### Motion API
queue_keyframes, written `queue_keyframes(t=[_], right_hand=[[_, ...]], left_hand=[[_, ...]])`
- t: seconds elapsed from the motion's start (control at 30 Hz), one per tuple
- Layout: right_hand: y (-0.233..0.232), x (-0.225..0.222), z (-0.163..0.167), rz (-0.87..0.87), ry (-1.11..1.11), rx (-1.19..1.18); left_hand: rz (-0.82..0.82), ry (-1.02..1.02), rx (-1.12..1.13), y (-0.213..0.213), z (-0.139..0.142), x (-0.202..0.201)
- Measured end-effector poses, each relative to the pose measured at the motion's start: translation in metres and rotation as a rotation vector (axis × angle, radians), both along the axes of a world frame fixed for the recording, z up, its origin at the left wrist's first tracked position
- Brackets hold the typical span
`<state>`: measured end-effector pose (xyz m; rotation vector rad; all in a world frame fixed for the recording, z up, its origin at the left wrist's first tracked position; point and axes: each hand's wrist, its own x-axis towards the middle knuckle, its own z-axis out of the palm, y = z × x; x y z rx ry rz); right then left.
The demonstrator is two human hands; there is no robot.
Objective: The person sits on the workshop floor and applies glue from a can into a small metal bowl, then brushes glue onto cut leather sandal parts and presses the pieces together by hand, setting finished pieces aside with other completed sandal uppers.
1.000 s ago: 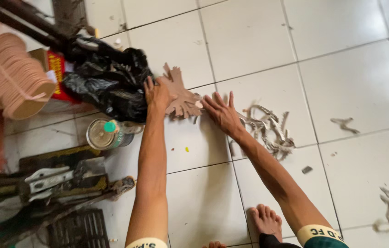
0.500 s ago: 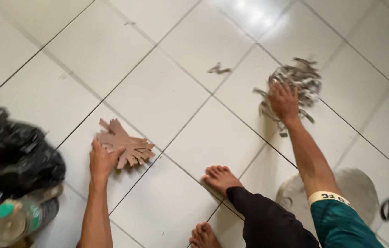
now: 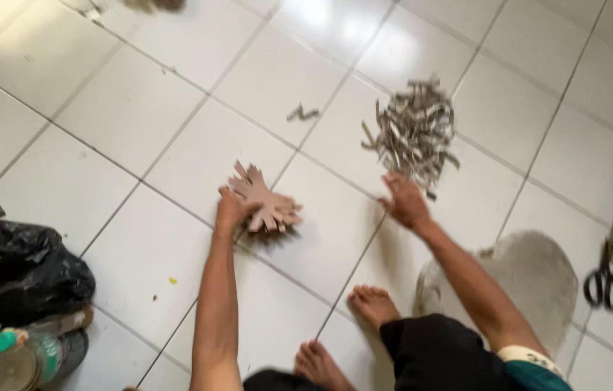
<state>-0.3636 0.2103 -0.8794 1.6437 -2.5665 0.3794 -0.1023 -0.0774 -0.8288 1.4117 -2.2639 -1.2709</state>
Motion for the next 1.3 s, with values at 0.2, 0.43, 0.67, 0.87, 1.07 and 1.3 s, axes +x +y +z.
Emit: queue_keyframes(t=[0.2, 0.43, 0.67, 0.87, 1.07, 1.3], right_hand=[[-0.162, 0.009, 0.013, 0.16, -0.221, 0.066], [-0.228, -0.034, -0.016, 0.145, -0.022, -0.077], [-0.094, -0.148, -0.018, -0.008, 0.143, 0.081], [0.034, -0.177, -0.037, -0.074, 0.327, 0.16], [0.135, -0.09, -0.029, -0.177, 0.215, -0.013], [0.133, 0.048, -0.015, -0.164, -0.075, 0.067]], left_hand=[[0.069, -0.065, 0.05, 0.024, -0.02, 0.005], [0.108, -0.084, 0.087, 0.045, -0.044, 0.013], [0.029, -0.216, 0.099, 0.044, -0.053, -0.013], [-0.088, -0.076, -0.124, 0.055, -0.069, -0.02], [-0.197, -0.154, -0.038, 0.073, -0.081, -0.057], [-0.31, 0.094, -0.134, 0.103, -0.097, -0.157]])
